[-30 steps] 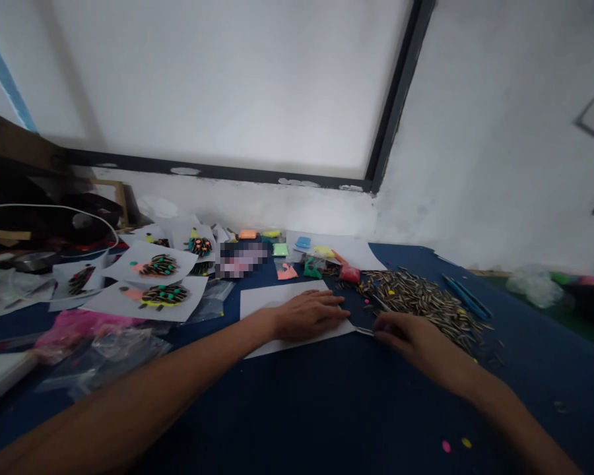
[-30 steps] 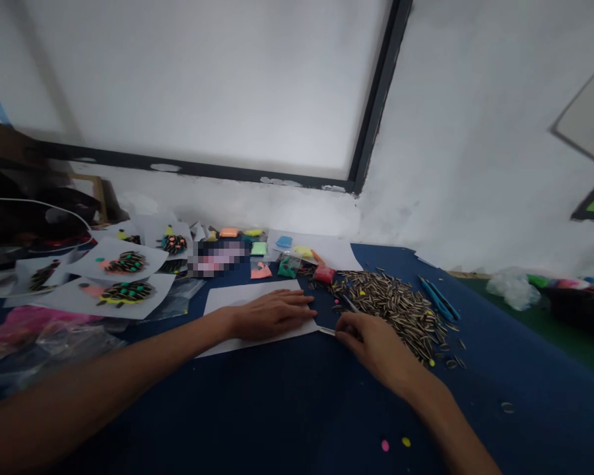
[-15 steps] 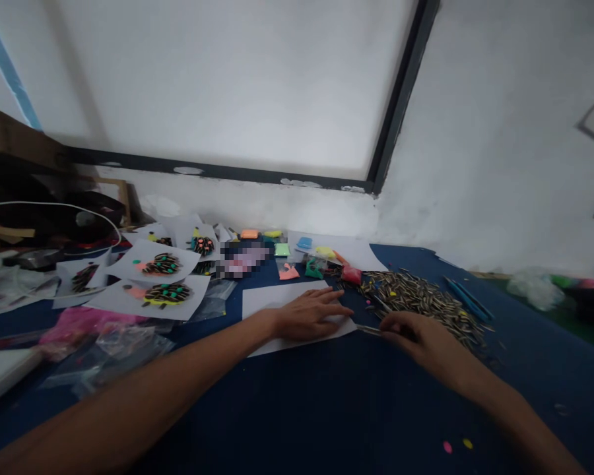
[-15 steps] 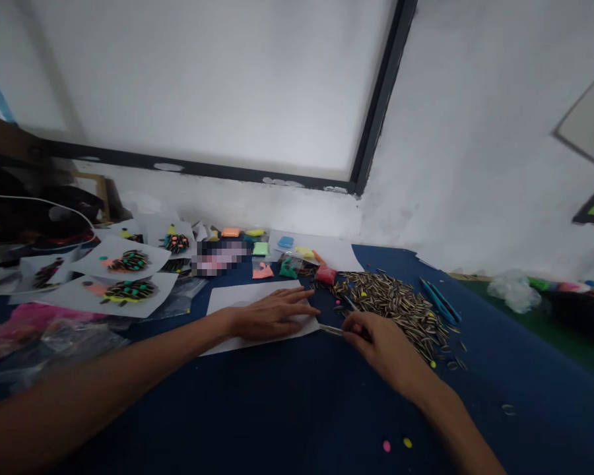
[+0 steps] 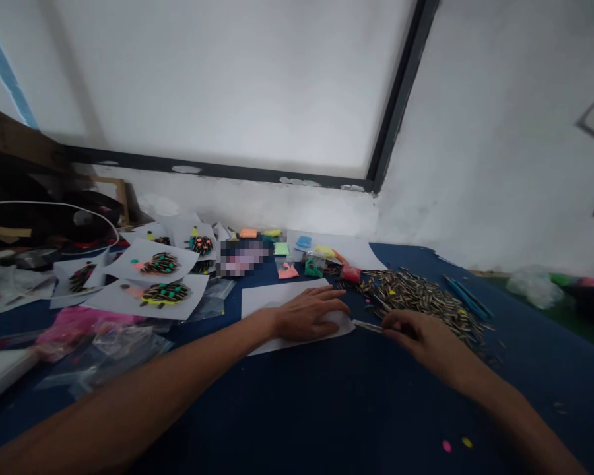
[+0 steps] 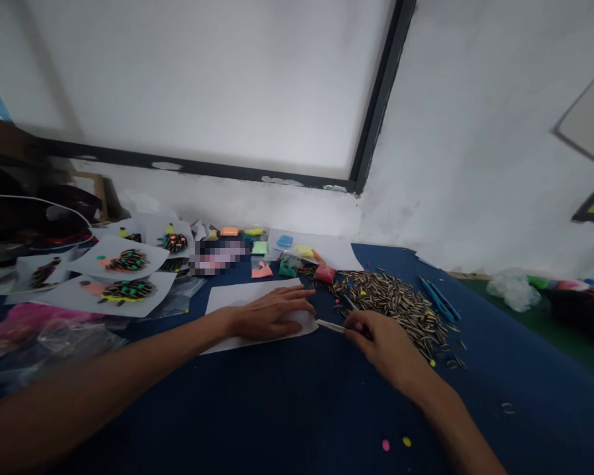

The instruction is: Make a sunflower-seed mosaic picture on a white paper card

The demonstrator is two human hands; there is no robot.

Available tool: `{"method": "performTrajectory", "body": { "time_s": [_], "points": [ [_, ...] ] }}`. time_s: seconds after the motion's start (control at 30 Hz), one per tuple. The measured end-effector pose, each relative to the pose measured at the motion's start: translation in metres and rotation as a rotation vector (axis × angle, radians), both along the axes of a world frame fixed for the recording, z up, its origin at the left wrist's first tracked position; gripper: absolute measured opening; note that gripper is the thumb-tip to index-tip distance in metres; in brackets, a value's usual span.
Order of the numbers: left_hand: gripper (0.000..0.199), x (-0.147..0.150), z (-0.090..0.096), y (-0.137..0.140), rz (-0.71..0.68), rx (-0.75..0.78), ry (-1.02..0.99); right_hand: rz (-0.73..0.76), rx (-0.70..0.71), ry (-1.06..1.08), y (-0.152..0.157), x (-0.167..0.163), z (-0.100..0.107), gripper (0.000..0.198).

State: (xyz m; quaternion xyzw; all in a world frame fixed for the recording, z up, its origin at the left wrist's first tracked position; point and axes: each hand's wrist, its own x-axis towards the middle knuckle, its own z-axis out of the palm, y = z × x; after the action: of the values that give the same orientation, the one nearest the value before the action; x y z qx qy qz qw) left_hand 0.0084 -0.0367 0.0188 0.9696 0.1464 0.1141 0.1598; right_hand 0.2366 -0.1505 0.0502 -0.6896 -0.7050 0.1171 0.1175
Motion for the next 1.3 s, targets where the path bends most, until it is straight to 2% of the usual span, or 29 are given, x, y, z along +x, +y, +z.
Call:
{"method": "performTrajectory", "body": {
  "time_s": [0.23, 0.4, 0.53, 0.77, 1.0, 1.3],
  "points": [
    [0.043, 0.000, -0.003, 0.004, -0.035, 0.024, 0.034, 0.034, -0.036, 0.003, 0.001, 0.001, -0.002, 0.024],
    [0.049, 0.001, 0.005, 0.004, -0.062, 0.074, 0.049, 0.058, -0.015, 0.012, 0.001, 0.004, -0.004, 0.026],
    [0.040, 0.001, 0.010, 0.001, -0.070, 0.168, 0.076, 0.063, -0.018, 0.009, 0.000, 0.003, -0.004, 0.028],
    [0.043, 0.003, -0.001, 0.003, -0.105, 0.092, 0.087, 0.062, 0.010, 0.017, 0.000, 0.006, -0.006, 0.025],
    [0.034, 0.004, -0.005, 0.005, -0.148, 0.159, -0.040, 0.078, 0.051, 0.010, -0.003, 0.001, -0.007, 0.026],
    [0.034, 0.003, -0.011, 0.006, -0.154, 0.044, -0.085, 0.137, 0.130, 0.028, -0.009, -0.002, -0.014, 0.026]
  ]
}}
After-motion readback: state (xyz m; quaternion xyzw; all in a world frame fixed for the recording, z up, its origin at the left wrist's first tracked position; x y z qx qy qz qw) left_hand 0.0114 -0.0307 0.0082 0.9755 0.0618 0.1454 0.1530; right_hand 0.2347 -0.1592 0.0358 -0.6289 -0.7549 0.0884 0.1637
